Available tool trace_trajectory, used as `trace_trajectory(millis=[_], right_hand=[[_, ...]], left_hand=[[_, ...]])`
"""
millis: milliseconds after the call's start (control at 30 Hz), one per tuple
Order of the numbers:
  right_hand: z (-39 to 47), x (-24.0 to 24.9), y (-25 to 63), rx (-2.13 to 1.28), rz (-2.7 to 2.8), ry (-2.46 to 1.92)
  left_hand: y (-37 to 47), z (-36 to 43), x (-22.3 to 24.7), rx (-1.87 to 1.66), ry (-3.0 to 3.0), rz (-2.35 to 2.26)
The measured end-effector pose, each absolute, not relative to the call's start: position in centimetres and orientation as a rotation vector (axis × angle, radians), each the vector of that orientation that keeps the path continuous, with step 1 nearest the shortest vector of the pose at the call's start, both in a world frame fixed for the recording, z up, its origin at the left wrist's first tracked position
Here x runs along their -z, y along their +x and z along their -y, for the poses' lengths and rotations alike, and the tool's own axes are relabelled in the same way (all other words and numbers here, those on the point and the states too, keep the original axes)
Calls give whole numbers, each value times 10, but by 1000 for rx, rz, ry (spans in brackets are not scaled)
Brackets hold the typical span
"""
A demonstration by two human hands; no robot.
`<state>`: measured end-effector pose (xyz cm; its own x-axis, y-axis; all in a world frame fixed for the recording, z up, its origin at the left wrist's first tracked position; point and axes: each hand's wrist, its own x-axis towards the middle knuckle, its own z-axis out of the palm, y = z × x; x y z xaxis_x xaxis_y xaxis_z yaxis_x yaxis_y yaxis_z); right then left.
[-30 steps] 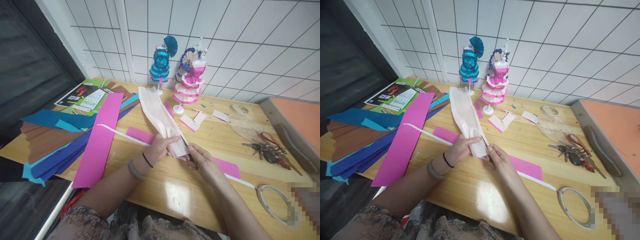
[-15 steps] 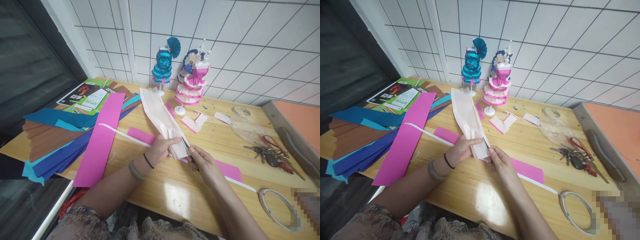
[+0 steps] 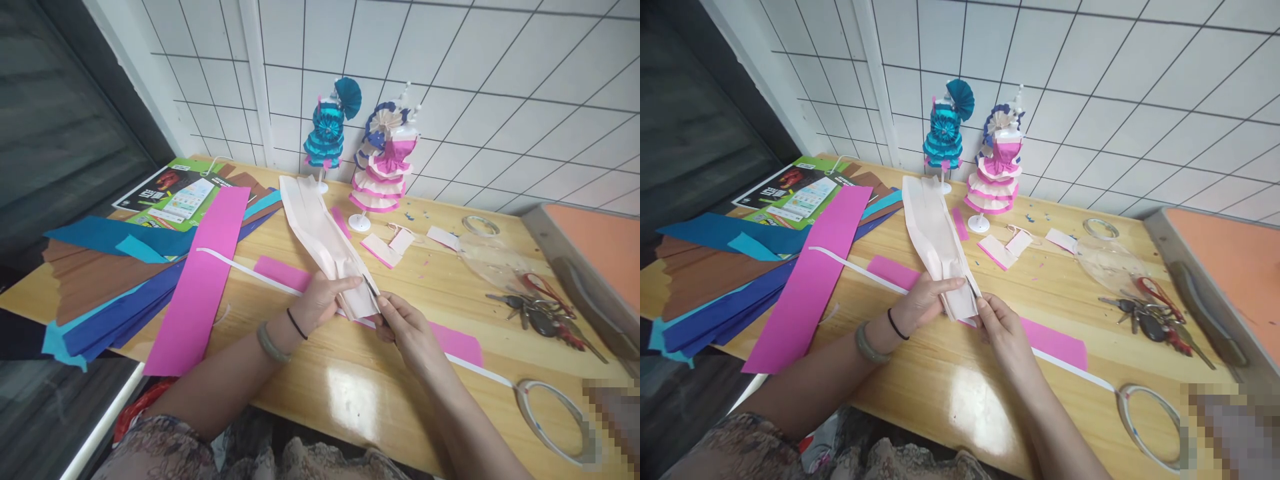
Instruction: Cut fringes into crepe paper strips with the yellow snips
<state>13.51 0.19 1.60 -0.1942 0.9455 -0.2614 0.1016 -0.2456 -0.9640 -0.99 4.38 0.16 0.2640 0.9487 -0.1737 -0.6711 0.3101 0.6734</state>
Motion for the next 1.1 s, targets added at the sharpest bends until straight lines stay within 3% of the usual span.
trace_trajectory(millis=[1100], right_hand=[[-2,-15,133,-1661,1160,-1329]], left_hand=[[-16,-49,-2,-955,361,-555]])
